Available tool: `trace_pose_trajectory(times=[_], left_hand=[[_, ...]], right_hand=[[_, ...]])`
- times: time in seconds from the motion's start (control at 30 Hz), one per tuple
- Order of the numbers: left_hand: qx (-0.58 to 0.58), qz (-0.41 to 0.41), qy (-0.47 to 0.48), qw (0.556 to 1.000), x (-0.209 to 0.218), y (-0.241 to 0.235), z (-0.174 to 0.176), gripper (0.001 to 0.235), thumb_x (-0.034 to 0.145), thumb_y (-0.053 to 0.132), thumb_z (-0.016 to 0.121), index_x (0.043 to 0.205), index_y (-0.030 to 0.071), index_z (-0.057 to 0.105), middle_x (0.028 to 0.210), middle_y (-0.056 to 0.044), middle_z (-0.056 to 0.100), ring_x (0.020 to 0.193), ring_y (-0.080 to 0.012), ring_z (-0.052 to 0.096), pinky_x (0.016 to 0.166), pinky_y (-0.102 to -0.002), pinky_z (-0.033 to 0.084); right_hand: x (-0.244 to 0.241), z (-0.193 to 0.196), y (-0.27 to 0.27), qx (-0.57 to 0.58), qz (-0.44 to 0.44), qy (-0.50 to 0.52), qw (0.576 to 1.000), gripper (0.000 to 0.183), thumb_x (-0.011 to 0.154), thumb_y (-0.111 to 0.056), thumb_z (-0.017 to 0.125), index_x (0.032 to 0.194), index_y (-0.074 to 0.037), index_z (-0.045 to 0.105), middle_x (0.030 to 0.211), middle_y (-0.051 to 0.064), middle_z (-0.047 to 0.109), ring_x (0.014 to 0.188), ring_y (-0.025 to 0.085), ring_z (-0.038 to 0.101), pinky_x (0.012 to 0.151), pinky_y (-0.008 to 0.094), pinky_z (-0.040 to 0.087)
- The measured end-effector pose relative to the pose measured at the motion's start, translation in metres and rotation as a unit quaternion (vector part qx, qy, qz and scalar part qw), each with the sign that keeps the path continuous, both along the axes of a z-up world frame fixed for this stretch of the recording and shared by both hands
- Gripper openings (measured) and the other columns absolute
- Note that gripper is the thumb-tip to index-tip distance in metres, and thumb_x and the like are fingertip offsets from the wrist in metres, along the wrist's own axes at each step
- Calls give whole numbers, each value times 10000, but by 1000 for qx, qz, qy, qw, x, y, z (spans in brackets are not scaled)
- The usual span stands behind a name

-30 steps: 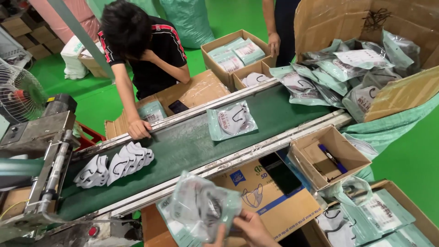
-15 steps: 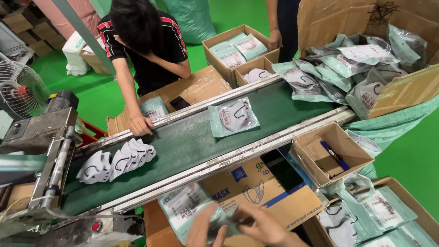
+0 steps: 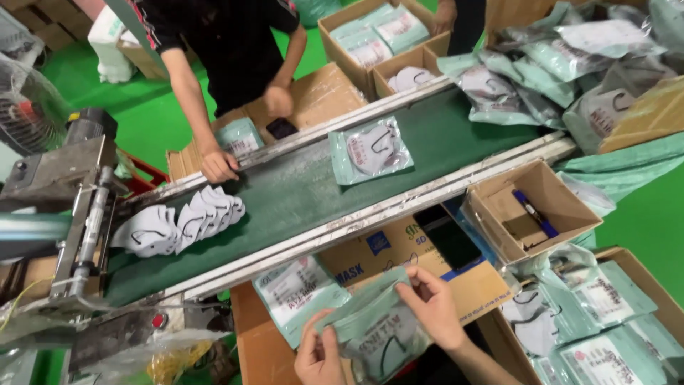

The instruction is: Picking face masks from a conveyor belt and putting them into plastic packaging.

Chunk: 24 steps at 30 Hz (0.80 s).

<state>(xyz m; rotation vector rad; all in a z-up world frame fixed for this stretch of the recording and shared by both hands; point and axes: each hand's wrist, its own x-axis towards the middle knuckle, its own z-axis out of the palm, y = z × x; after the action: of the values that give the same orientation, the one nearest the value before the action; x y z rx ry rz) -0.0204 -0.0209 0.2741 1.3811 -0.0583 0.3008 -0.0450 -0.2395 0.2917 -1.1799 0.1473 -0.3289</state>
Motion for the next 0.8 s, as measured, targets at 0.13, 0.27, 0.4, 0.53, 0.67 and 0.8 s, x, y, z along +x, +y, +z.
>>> trace_pose_trajectory(times=[0.13, 0.27, 0.4, 0.53, 0.67, 0.8], left_hand=[[146, -19, 3, 989, -27, 13, 17, 64, 973, -10, 628, 921, -44, 637, 1108, -105, 749, 649, -19, 445, 554, -183, 352], [205, -28, 22, 978, -13, 6, 14, 134, 928, 10, 722, 1055, -32, 713, 921, -124, 700, 694, -76, 504, 621, -222, 391], [130, -69, -31, 989, -7, 10, -8, 109, 885, -1, 713, 984, -47, 716, 1019, -99, 773, 970, -129, 692, 874, -262, 534], [115, -97, 5, 989, -7, 9, -10, 151, 839, 2, 738, 985, -37, 740, 989, -107, 787, 957, -155, 715, 870, -290, 551], [170, -106, -47, 979, -5, 0, 5, 161, 809, 16, 760, 965, -25, 764, 939, -119, 786, 890, -196, 753, 837, -324, 571], [189, -132, 22, 973, -18, -11, 88, 122, 863, 63, 713, 949, -23, 708, 856, -145, 731, 777, -263, 724, 748, -347, 576]], right_hand=[[-21, -5, 6, -24, 15, 72, 997, 93, 981, -10, 640, 1050, 27, 689, 917, 32, 695, 847, 93, 646, 767, 270, 541], [-7, 19, 7, -5, 23, -13, 1000, 52, 1014, -47, 625, 1033, 1, 630, 928, 13, 676, 849, 73, 615, 758, 245, 505], [-9, -6, 9, 14, 87, 92, 992, 93, 929, -47, 658, 1010, -1, 660, 896, 25, 711, 829, 88, 662, 749, 264, 542], [-12, -25, 11, 10, 71, 65, 995, 88, 965, -50, 677, 1017, 20, 682, 896, 40, 697, 822, 103, 645, 742, 281, 527], [-9, -45, 7, 66, 179, 59, 980, 162, 917, -64, 719, 1055, 19, 703, 950, 82, 759, 854, 138, 696, 775, 317, 573], [-27, -69, 8, 119, 152, 92, 977, 183, 941, -50, 743, 1077, 58, 687, 994, 101, 744, 885, 159, 689, 772, 329, 558]])
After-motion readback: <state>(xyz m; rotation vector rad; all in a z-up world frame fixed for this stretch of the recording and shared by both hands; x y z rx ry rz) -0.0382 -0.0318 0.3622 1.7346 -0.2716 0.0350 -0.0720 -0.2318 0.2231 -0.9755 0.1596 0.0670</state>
